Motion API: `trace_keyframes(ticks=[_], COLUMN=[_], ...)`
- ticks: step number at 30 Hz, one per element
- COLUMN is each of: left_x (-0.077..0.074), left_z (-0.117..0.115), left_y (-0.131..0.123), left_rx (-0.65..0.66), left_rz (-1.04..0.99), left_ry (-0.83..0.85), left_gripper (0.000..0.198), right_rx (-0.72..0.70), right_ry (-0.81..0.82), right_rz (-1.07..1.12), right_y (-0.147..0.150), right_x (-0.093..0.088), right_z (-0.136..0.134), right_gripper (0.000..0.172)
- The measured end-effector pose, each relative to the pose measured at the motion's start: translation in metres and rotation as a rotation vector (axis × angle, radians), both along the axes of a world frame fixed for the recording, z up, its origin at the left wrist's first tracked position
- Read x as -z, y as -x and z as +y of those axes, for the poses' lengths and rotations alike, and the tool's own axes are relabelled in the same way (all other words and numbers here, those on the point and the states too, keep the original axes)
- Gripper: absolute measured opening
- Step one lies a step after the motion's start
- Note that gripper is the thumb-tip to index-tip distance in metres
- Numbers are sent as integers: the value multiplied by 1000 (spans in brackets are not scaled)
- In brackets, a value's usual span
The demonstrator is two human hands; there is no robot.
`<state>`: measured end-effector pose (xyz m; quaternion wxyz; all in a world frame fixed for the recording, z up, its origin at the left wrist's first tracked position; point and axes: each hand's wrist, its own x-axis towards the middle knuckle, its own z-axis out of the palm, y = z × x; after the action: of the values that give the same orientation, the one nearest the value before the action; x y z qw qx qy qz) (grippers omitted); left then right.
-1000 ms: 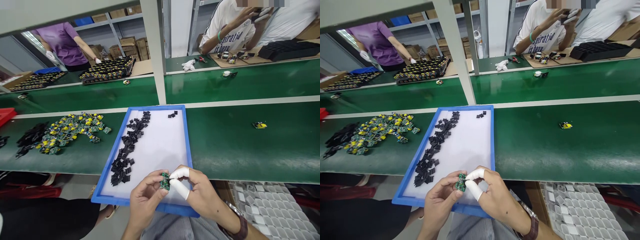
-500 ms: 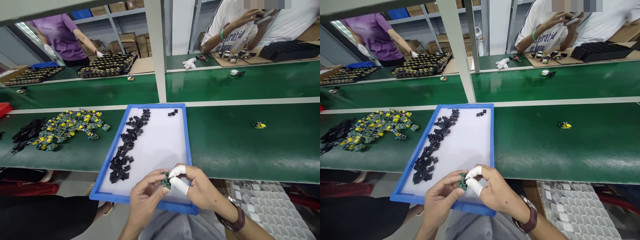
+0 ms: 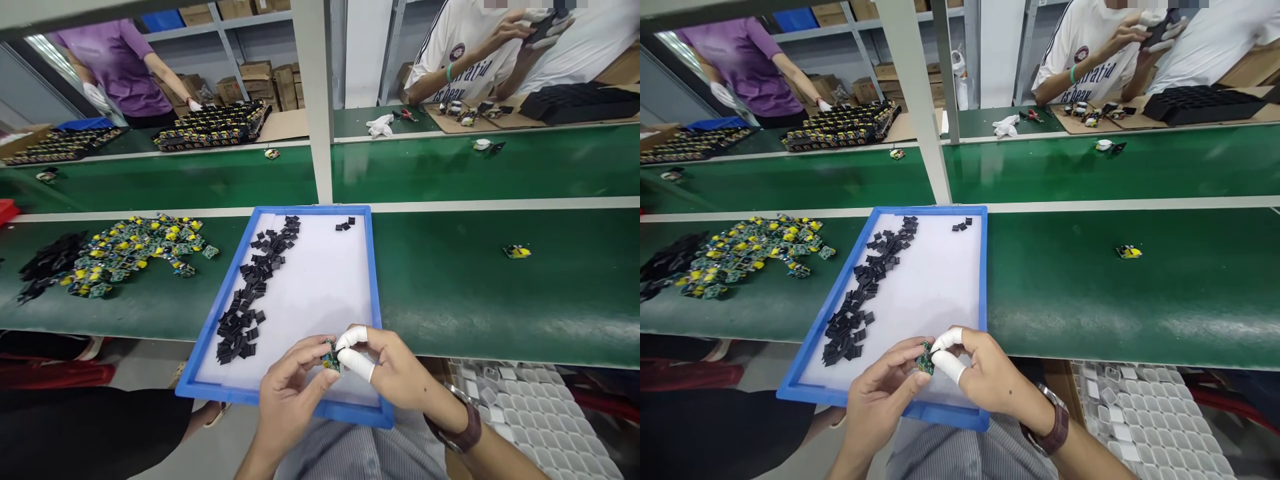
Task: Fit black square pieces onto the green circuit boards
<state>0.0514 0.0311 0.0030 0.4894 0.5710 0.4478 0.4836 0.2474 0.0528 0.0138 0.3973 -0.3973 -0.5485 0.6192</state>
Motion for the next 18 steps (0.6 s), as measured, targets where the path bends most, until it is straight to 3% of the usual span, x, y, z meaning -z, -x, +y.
trace_keyframes(ticks=[4, 9, 18], left_x=[-1, -13, -23], left_z=[-7, -13, -19], left_y=[-5, -16, -25], left_rx=[-51, -112, -177], left_rz=[297, 340, 347], left_ry=[-271, -474, -550], left_gripper=[57, 67, 64], right_rx=[5, -5, 106], right_ry=[264, 511, 595], right_rz=[256, 487, 502], right_y=[1, 5, 11], right_x=[8, 7, 4], right_z=[-2, -9, -17], right_gripper=[21, 26, 33])
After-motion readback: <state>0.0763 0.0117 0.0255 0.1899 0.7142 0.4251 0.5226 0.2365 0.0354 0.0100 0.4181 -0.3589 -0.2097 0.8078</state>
